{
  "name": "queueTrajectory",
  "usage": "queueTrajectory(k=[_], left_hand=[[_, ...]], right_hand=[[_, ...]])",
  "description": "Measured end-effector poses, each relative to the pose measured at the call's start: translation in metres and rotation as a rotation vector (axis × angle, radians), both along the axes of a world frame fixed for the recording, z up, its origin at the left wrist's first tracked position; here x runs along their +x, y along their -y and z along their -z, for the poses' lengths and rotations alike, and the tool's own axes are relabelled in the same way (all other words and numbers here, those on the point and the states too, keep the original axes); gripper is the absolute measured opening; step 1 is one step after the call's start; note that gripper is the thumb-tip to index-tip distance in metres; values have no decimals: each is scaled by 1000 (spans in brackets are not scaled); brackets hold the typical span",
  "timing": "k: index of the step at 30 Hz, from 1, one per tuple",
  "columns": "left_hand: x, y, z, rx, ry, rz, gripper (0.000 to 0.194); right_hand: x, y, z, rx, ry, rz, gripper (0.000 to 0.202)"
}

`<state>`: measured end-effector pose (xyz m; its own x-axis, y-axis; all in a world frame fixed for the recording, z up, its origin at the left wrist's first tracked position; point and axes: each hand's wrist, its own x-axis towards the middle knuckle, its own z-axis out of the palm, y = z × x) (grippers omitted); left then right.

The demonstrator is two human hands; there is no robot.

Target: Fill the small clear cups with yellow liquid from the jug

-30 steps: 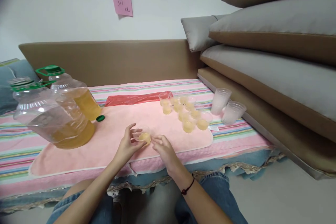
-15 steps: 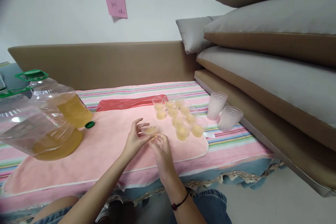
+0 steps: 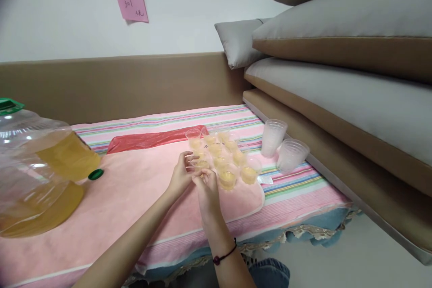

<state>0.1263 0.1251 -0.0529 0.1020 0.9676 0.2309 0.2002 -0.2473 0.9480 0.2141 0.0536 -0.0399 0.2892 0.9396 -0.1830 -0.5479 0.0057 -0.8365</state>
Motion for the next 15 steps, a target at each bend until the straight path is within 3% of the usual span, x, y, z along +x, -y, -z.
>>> queueTrajectory(k=[6,15], left_hand=[[3,-2,-1,-5,2,-14,52],[0,-4,5,-33,9,-11,52]], right_hand=[[0,-6,0,10,-7,-9,23],[-1,-9,4,1,14,-24,28]])
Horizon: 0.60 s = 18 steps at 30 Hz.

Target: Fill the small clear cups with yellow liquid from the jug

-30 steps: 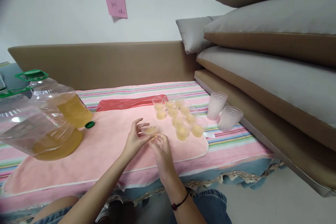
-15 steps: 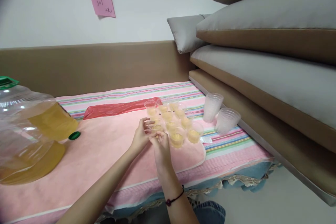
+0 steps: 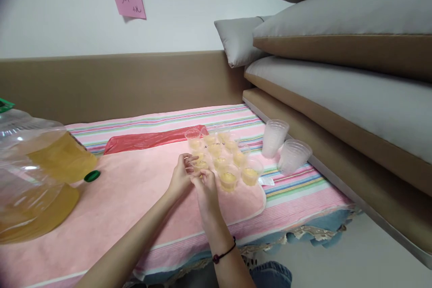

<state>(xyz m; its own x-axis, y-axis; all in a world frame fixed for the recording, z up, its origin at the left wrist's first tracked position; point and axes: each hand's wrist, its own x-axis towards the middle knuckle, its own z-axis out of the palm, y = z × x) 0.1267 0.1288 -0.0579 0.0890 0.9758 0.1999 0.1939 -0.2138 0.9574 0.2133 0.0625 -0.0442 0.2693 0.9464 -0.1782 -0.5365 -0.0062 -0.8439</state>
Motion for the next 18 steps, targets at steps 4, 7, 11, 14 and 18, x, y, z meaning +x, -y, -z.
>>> queueTrajectory(k=[4,7,11,14,18], left_hand=[[0,-1,0,-13,2,16,54],[1,-1,1,-18,-3,27,54],[0,0,3,-18,-13,30,57],[0,0,5,-15,-21,41,59],[0,0,8,-12,-26,42,63]], right_hand=[[-3,-1,0,22,13,2,27],[-5,-1,0,25,34,9,27],[-4,-1,0,18,74,15,28],[-4,0,2,8,108,27,29],[-8,2,5,9,156,46,30]])
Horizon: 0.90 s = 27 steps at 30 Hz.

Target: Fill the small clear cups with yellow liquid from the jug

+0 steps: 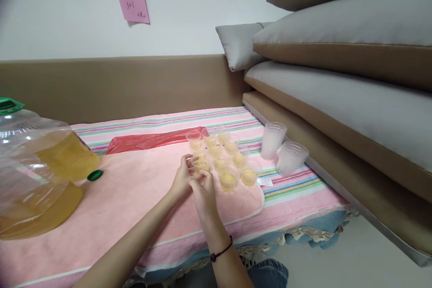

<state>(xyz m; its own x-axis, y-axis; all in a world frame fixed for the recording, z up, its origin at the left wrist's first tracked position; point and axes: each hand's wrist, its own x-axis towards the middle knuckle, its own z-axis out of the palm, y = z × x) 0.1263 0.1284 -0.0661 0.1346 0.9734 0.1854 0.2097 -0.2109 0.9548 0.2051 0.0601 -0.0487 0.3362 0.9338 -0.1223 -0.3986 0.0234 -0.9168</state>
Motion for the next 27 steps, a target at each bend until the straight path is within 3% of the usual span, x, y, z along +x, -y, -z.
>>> queueTrajectory(k=[4,8,13,16,21,27], left_hand=[[-5,4,-4,5,-10,-24,64],[-24,19,-19,16,-28,-42,64],[-62,48,-47,36,-102,10,30],[-85,65,-57,26,-158,47,25],[-111,80,-54,14,-179,17,32],[-121,80,-49,33,-148,-10,37]], right_hand=[[-2,5,-1,24,49,-1,33],[2,16,-8,111,122,0,32],[13,32,-21,254,247,4,21],[26,39,-29,315,321,53,17],[74,48,-38,385,425,247,20],[172,37,-45,386,516,689,26]])
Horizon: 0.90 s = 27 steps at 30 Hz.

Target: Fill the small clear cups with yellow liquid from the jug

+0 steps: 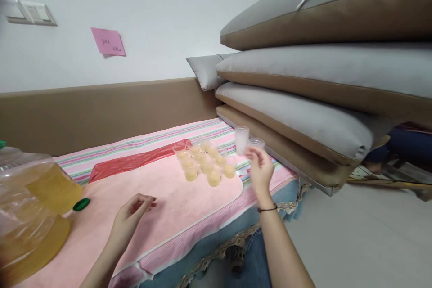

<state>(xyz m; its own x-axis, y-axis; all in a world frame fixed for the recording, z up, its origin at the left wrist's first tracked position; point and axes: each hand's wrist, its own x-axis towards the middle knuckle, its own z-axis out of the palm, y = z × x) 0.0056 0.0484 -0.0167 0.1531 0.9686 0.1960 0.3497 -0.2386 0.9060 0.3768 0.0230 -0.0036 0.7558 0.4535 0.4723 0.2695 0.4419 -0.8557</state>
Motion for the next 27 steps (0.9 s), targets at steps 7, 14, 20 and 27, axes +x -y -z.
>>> queueTrajectory(k=[7,14,20,27], left_hand=[[-12,-1,-6,-6,-45,-87,45],[-19,2,-5,-36,-112,-146,49],[-17,8,-6,50,-235,-135,44],[-11,16,-11,189,-279,-64,35]], right_hand=[[80,-41,12,-206,21,204,38],[103,-64,37,-316,77,146,44],[111,-66,41,-292,114,135,50],[105,-66,37,-299,173,169,74]])
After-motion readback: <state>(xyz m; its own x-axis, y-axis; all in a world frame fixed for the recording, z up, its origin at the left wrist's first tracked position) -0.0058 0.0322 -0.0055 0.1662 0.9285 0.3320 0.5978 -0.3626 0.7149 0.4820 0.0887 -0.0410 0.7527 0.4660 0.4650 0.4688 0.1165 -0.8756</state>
